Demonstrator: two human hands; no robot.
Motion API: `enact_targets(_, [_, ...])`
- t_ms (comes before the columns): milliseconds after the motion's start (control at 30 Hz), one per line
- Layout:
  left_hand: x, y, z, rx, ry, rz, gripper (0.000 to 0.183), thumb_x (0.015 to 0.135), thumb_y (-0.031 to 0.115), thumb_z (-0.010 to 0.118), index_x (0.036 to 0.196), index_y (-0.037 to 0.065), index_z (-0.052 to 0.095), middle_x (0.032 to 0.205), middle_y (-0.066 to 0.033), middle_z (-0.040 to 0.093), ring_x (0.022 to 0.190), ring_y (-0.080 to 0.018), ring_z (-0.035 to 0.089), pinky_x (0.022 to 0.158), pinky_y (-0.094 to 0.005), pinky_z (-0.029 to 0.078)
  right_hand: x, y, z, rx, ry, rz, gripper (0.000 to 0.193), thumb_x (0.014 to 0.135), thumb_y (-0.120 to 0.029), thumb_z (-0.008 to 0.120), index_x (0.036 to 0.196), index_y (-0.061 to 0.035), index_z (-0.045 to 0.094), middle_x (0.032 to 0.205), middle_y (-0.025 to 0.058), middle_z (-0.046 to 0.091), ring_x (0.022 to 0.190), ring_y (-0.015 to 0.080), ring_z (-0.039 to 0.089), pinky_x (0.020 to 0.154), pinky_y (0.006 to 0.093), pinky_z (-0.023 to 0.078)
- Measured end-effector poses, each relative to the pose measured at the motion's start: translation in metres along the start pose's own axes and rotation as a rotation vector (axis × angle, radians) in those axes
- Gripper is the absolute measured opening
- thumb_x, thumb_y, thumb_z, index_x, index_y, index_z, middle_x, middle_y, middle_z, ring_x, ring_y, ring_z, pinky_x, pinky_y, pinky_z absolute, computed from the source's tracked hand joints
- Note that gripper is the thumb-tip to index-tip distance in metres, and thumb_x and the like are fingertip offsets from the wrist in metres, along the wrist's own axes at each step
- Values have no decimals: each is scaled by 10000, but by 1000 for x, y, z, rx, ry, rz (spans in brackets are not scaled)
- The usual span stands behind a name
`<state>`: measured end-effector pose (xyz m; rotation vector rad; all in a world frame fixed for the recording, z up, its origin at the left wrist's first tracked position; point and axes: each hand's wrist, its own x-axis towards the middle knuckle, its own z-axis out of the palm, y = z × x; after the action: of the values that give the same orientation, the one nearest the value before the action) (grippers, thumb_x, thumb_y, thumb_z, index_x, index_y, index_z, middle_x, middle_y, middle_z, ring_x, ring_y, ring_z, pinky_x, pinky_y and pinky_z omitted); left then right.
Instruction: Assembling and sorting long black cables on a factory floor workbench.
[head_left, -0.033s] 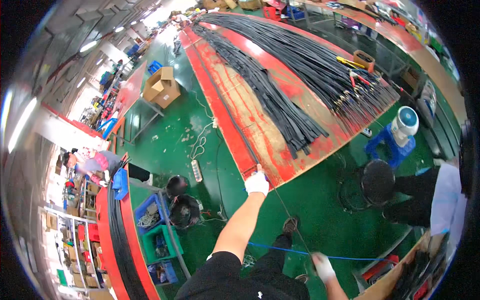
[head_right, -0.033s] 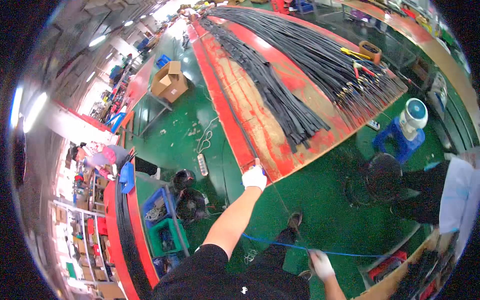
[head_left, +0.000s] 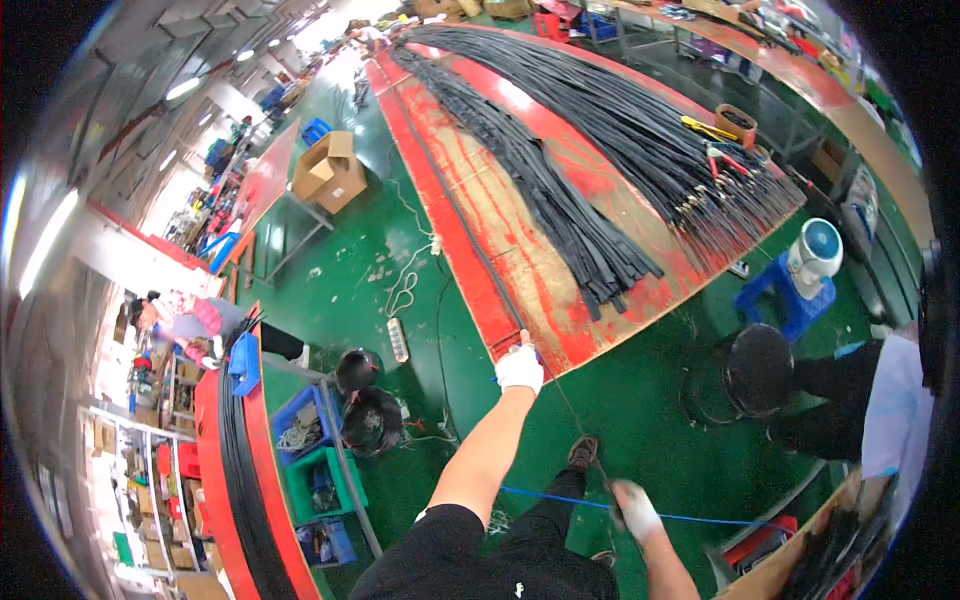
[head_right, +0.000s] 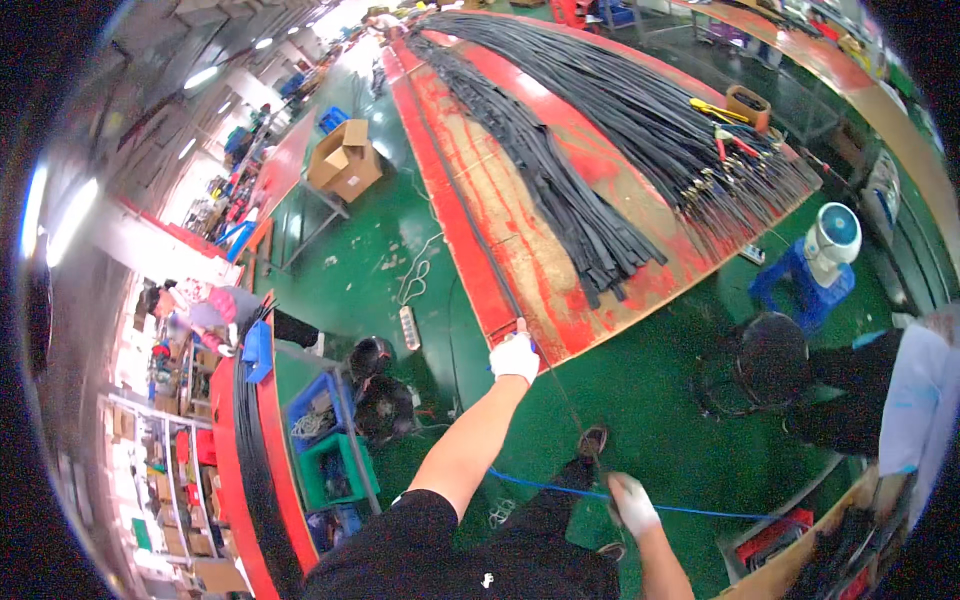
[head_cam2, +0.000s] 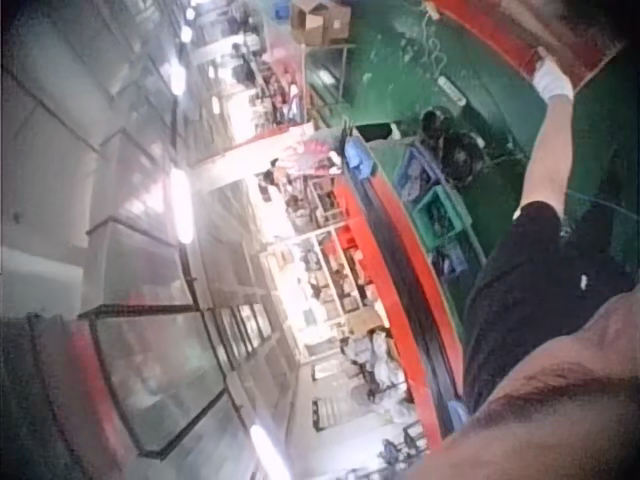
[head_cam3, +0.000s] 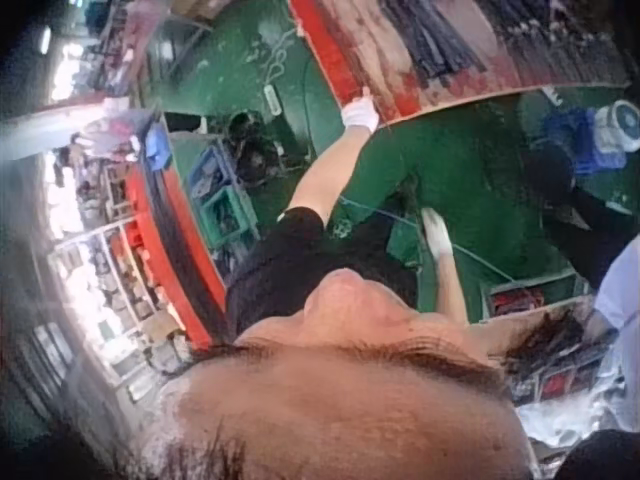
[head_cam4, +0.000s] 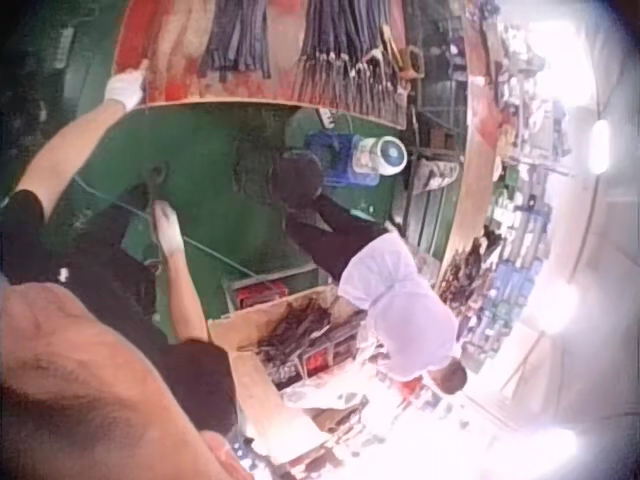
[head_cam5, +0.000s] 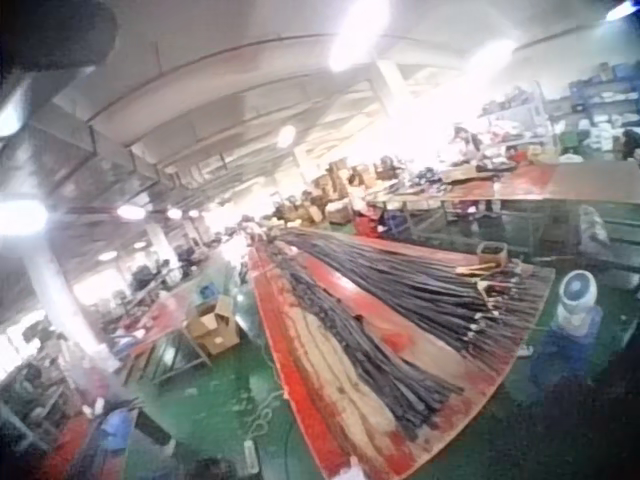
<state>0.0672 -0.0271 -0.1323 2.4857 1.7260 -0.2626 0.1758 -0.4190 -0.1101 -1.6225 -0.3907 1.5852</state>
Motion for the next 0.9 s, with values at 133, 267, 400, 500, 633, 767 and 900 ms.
enact_targets(133, [13,23,3,29,161,90,634,970,160,522,1597,100,452,1071,-191,718,916,-350,745,790,-487,591,176,-61,68,158,125,-127,360,1092,-374,559,963,-60,679,697,-3,522,588,107,436,534,305,337])
enact_targets(267, [17,0,10,166,257,95,541,1038,170,435,1573,107,486,1066,-170,719,917,-330,748,775,-472,588,147,-42,90,60,209,-172,390,1092,-326,565,937,13,677,822,55,629,782,171,520,743,350,443])
enact_targets(400, [4,6,13,227,189,131,537,1056,270,508,1564,97,489,1075,-164,725,925,-324,754,782,-467,595,40,71,54,90,243,-156,397,1087,-325,592,1006,55,679,857,57,640,810,159,541,772,333,473])
enact_targets(500, [-8,9,16,226,205,124,553,1045,257,534,1566,79,481,1078,-152,732,931,-320,761,782,-471,608,-54,184,19,-180,352,-195,375,1063,-328,599,998,28,697,881,210,704,791,324,649,775,429,518])
enact_targets(633, [-16,16,8,169,176,82,548,1038,229,519,1562,72,488,1096,-160,733,964,-316,756,802,-450,603,-198,294,-21,-417,536,-105,323,1025,-306,627,959,2,697,792,220,673,726,361,672,705,422,528])
enact_targets(767, [-33,16,9,111,127,127,573,1020,252,552,1564,84,492,1097,-169,731,981,-319,753,813,-460,600,-284,355,-57,-597,494,153,383,1029,-299,651,1266,-1,691,1028,247,732,923,290,691,862,438,550])
enact_targets(900, [-37,6,12,35,75,86,622,995,270,601,1576,87,475,1121,-174,732,995,-337,749,837,-472,595,-170,244,-51,-360,337,-38,343,1016,-335,654,1037,-1,728,755,109,664,680,208,616,659,403,512])
